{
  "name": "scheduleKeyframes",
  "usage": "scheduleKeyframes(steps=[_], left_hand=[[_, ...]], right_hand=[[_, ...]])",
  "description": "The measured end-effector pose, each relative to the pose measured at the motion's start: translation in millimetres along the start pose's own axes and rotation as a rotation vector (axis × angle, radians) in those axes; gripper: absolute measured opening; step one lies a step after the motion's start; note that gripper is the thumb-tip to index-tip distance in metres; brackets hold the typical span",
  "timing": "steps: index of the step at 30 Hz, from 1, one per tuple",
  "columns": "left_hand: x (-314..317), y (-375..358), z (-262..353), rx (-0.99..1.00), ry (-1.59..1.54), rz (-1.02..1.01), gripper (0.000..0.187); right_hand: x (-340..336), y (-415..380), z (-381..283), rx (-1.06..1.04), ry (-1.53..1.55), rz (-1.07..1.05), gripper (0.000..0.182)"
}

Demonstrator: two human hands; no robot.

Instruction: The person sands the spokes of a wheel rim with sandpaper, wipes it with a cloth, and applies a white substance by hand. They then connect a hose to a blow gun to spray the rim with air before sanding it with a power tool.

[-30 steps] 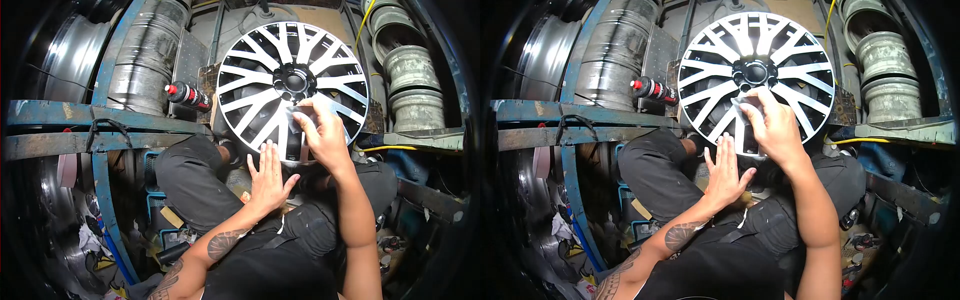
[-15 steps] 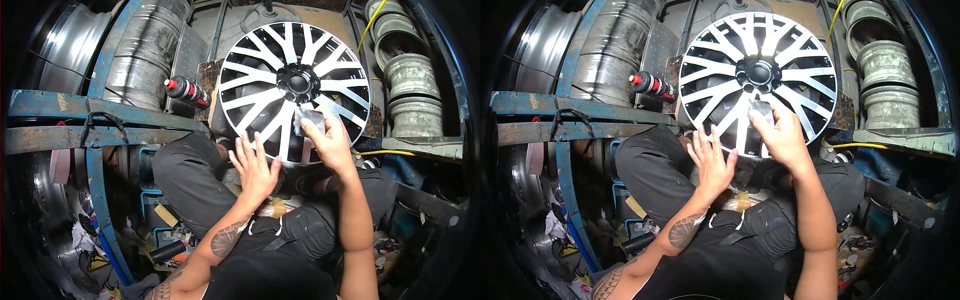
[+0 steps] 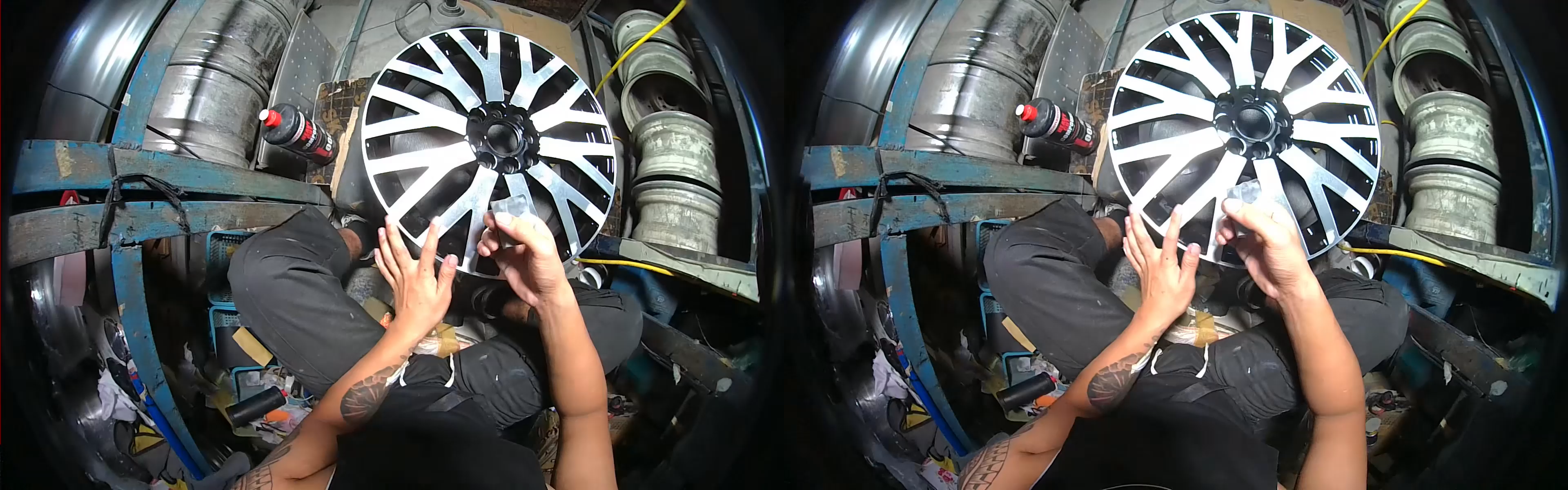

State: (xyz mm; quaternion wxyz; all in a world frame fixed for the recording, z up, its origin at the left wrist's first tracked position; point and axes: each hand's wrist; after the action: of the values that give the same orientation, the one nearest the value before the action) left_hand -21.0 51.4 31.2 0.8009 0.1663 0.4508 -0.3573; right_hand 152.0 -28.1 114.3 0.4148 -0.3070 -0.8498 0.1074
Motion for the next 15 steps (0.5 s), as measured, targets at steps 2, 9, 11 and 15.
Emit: scheduleKeyframes(steps=[2,9,11,15], left_hand=[[-3,4,0,-0.037,0.015,0.004,0.063],[3,-2,2,-0.039,-0.098,0.041,0.062],[3,1,0,-0.049,-0.153,0.076,0.062],[11,-16,7,0.002,-0.140,-0.010,0.062]], right_hand=[[-2,2,2,0.054,0.153,-0.053,0.017],[-7,5,6,0.121,0.274,-0.229,0.027],[-4,4,9,0.115,0.243,-0.199,0.024],[-3,5,13,0.104,0.036,-0.191,0.016]])
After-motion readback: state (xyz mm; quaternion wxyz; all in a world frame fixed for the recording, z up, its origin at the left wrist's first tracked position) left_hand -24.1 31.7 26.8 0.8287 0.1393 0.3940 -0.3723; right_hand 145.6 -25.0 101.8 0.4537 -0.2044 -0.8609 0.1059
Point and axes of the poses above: each hand's wrist, its own y-axis towards the middle knuckle, its own x-axis out of the palm, z = x × y, and after that the axes turned 4 degrees about -z, right-handed
